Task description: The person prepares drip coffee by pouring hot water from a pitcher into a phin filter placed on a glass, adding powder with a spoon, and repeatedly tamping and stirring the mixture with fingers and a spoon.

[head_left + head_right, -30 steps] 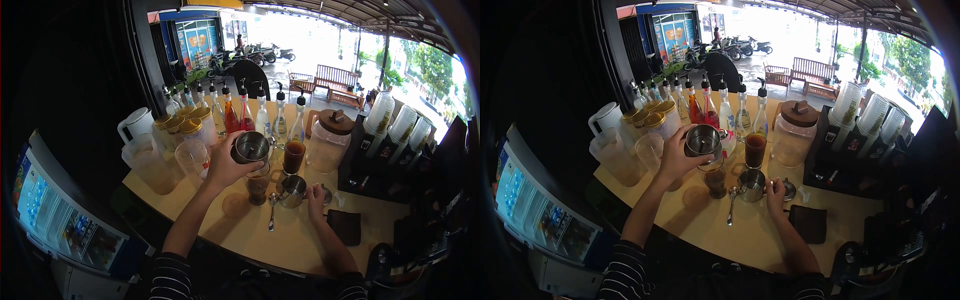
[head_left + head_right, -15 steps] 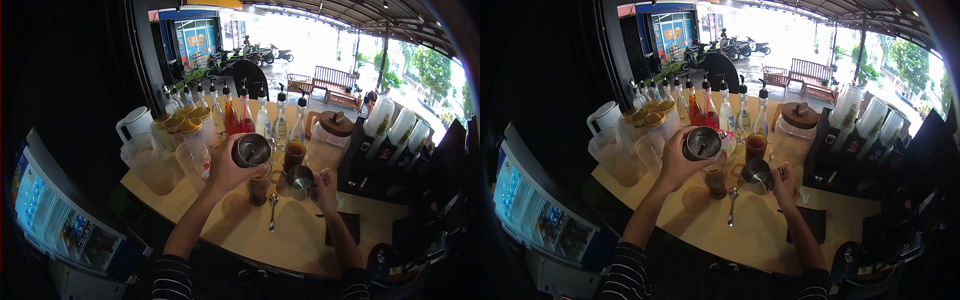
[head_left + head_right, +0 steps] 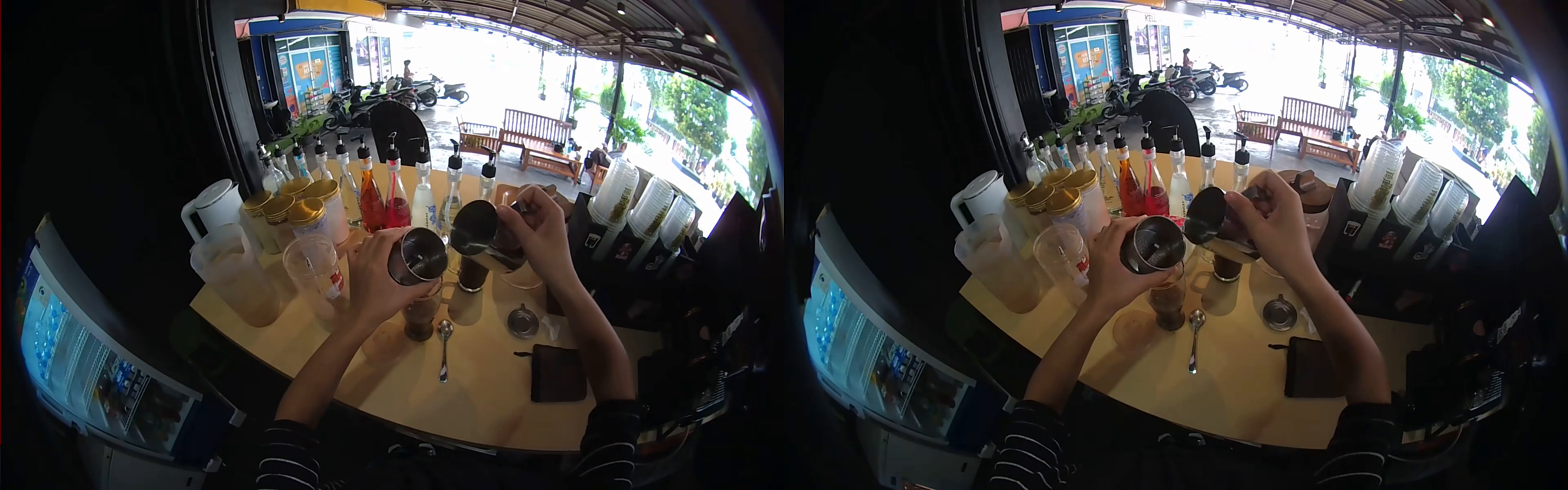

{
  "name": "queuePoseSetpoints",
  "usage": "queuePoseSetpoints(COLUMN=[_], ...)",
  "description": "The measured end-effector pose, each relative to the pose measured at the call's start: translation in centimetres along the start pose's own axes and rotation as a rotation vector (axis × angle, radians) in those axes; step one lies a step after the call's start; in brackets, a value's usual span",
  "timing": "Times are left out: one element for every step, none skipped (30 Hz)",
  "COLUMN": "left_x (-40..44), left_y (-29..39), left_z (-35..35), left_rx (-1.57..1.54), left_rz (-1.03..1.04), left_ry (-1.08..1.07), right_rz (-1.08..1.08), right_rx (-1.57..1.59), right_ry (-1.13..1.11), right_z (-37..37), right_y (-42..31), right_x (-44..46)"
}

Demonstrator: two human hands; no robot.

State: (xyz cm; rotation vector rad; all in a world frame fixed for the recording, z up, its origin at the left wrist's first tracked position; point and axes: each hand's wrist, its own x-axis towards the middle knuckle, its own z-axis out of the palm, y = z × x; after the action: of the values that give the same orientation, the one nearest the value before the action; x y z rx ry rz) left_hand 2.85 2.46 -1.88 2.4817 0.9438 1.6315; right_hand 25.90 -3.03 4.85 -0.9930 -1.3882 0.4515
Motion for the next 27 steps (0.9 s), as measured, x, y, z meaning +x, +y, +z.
queuePoseSetpoints(left_x=[0.0, -0.1, -0.1, -0.1, -0.1, 0.0, 0.0, 0.0, -0.1, -0.1, -0.1, -0.1, -0.1, -0.1, -0.1, -0.2, -0.2, -0.2, -0.2, -0.2, -0.2, -0.2, -0.2, -0.2, -0.2, -0.3, -0.3], left_y=[-0.1, -0.2, -0.3, -0.3, -0.3, -0.3, -0.2, -0.2, -0.3, -0.3, -0.4, -0.4, -0.4, -0.4, -0.4, -0.4, -0.5, -0.5, -0.5, -0.5, -0.5, -0.5, -0.4, -0.3, -0.2, -0.1, 0.0], left_z=[0.0, 0.1, 0.2, 0.2, 0.2, 0.1, 0.0, -0.1, -0.1, -0.1, -0.1, -0.1, -0.1, -0.1, -0.1, -0.1, -0.1, -0.1, -0.1, -0.1, -0.1, -0.1, -0.2, -0.2, -0.2, -0.2, -0.2], left_rx=[-0.001, -0.017, -0.034, -0.035, -0.027, -0.018, -0.017, -0.012, -0.006, -0.007, -0.018, -0.028, -0.028, -0.028, -0.029, -0.029, -0.023, -0.018, -0.018, -0.028, -0.038, -0.038, -0.042, -0.046, -0.046, -0.054, -0.063], left_rz=[0.001, -0.015, -0.030, -0.030, -0.024, -0.018, -0.019, -0.027, -0.035, -0.037, -0.036, -0.035, -0.035, -0.038, -0.040, -0.040, -0.041, -0.042, -0.041, -0.041, -0.041, -0.040, -0.046, -0.052, -0.051, -0.066, -0.081], left_ry=[0.000, -0.012, -0.025, -0.025, -0.023, -0.021, -0.020, -0.025, -0.030, -0.030, -0.031, -0.031, -0.031, -0.030, -0.029, -0.029, -0.026, -0.023, -0.024, -0.024, -0.024, -0.025, -0.028, -0.032, -0.033, -0.039, -0.045], right_rz=[-0.001, -0.018, -0.035, -0.035, -0.027, -0.019, -0.019, -0.046, -0.072, -0.071, -0.070, -0.069, -0.069, -0.101, -0.134, -0.133, -0.131, -0.129, -0.129, -0.118, -0.108, -0.108, -0.117, -0.126, -0.125, -0.136, -0.146], right_rx=[-0.001, -0.067, -0.134, -0.135, -0.181, -0.227, -0.227, -0.284, -0.342, -0.342, -0.372, -0.402, -0.402, -0.432, -0.463, -0.463, -0.420, -0.377, -0.377, -0.385, -0.393, -0.393, -0.373, -0.353, -0.353, -0.384, -0.414], right_ry=[0.001, -0.013, -0.026, -0.026, -0.036, -0.048, -0.049, -0.056, -0.064, -0.066, -0.066, -0.066, -0.066, -0.070, -0.073, -0.072, -0.077, -0.082, -0.081, -0.085, -0.089, -0.087, -0.092, -0.096, -0.094, -0.093, -0.092], right_z=[0.2, 0.3, 0.5, 0.7, 0.9, 1.3, 1.6, 2.0, 2.2, 2.2, 2.3, 2.3, 2.4, 2.4, 2.4, 2.4, 2.4, 2.5, 2.5, 2.6, 2.6, 2.6, 2.6, 2.6, 2.5, 2.5, 2.6], right_y=[0.2, 0.7, 0.7, 0.7, 0.4, 0.0, -0.6, -1.5, -2.0, -1.9, -1.7, -1.6, -1.5, -1.4, -1.4, -1.2, -0.9, -0.9, -1.0, -1.3, -1.5, -1.4, -1.0, -1.0, -1.0, -1.3, -1.4], right_x=[0.5, 1.1, 1.5, 1.7, 1.9, 2.0, 2.0, 1.9, 1.8, 1.9, 2.0, 2.2, 2.3, 2.4, 2.4, 2.5, 2.5, 2.5, 2.5, 2.4, 2.3, 2.3, 2.4, 2.5, 2.5, 2.5, 2.5])
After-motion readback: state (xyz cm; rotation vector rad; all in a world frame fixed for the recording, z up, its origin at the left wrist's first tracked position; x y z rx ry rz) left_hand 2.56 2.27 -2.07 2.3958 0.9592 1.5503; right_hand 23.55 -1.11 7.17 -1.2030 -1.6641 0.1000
